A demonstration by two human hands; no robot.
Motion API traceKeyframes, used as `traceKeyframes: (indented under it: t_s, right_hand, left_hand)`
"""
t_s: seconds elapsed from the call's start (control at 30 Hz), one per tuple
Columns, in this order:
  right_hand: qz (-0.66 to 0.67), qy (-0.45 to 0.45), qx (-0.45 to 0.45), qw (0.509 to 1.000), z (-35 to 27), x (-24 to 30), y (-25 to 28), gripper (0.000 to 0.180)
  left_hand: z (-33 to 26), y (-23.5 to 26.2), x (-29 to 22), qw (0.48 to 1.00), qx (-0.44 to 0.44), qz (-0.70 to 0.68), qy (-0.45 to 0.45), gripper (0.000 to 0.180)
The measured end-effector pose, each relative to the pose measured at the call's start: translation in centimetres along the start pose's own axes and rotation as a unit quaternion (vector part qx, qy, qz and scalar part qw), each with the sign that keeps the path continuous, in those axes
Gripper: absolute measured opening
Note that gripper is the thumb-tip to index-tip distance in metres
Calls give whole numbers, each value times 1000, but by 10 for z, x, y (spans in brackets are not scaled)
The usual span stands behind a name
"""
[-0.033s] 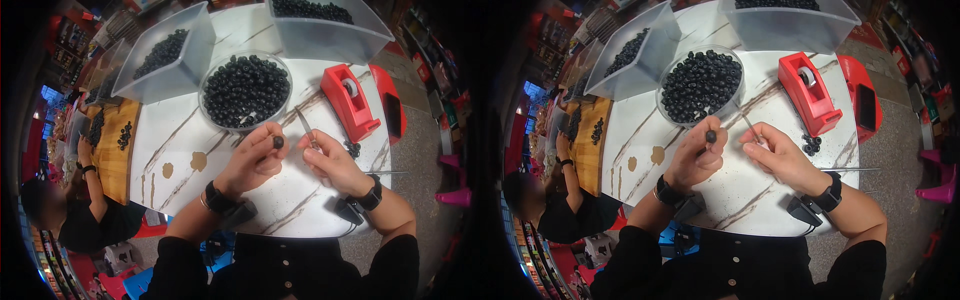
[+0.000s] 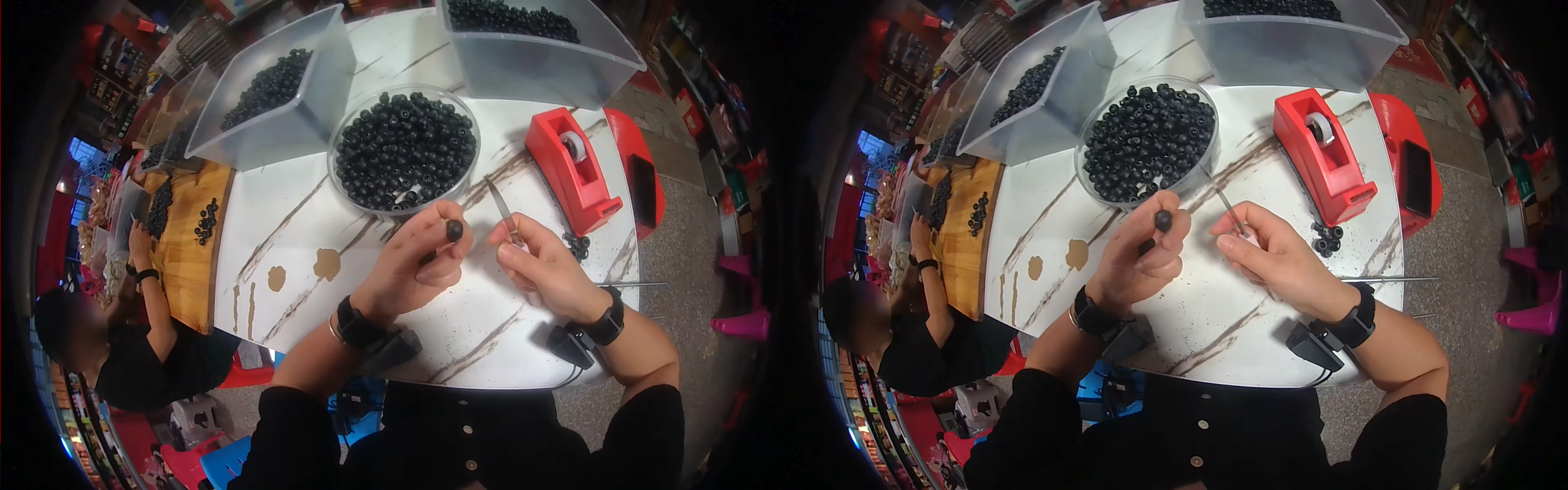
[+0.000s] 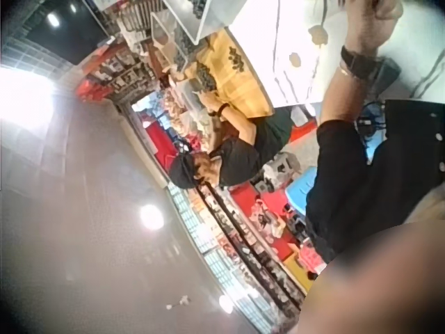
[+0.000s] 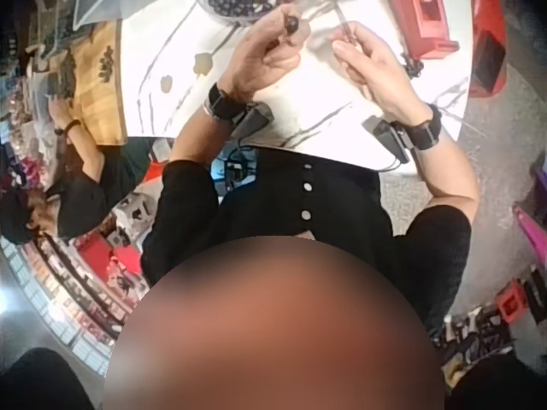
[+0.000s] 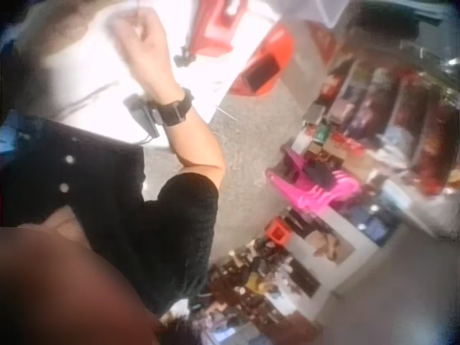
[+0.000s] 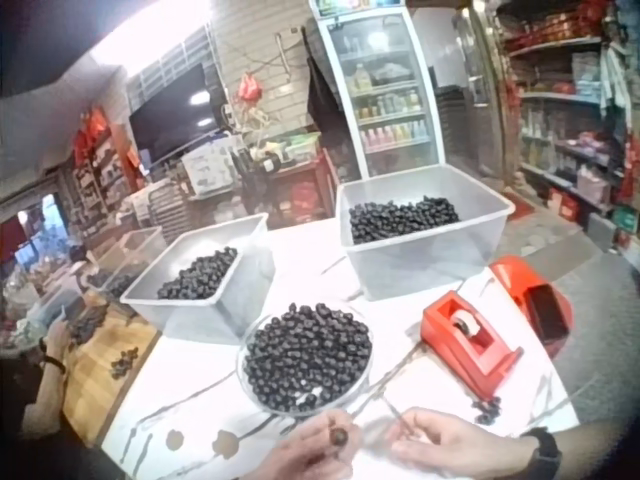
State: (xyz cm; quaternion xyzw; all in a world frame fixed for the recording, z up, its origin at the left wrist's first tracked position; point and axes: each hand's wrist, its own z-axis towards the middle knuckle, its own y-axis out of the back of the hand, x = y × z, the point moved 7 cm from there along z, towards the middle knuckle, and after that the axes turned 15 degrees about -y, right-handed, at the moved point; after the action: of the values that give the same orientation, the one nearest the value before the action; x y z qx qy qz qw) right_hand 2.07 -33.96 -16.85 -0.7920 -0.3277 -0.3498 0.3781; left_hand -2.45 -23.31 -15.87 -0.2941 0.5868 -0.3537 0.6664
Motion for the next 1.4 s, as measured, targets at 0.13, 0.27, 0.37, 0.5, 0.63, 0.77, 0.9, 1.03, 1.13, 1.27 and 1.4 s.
traceKeyframes:
  t_s: [0.13,0.27,0.37,0.5,0.63,0.77,0.9,1.03,1.13,1.27,1.4]
  right_hand:
    - [-4,28,-3,1000,4,1,2,16]
    - [0,32,-16,999,2,2,3,14]
    - [-5,23,-7,1000,3,1,4,14]
    - [-10,34,-14,999,5,2,6,14]
    - [-8,37,-21,999,6,4,5,15]
    - [2,36,-20,999,5,2,7,15]
    - [-6,31,-19,999,4,2,6,14]
    - [-10,41,-25,999,4,3,4,14]
    - [-5,43,-23,999,3,2,6,14]
    - [12,42,-24,999,2,0,8,13]
    - [13,48,-18,999,-2,4,1,13]
  left_hand:
    - [1,3,-2,995,-99,26,21,23]
    - [20,8,-43,970,-86,224,-31,35]
    - [47,24,-69,967,-66,245,12,26]
    - [88,38,-101,664,30,744,-65,17]
    - [99,47,-99,556,53,828,-49,26]
    - [102,44,-90,549,87,830,-49,24]
    - [103,46,-87,507,92,855,-56,25]
    - [97,41,-84,553,120,824,-37,20]
    - [80,36,-78,800,40,598,3,16]
    - [49,3,-59,980,-28,197,-11,11]
    - [26,-8,-42,975,4,216,-46,11]
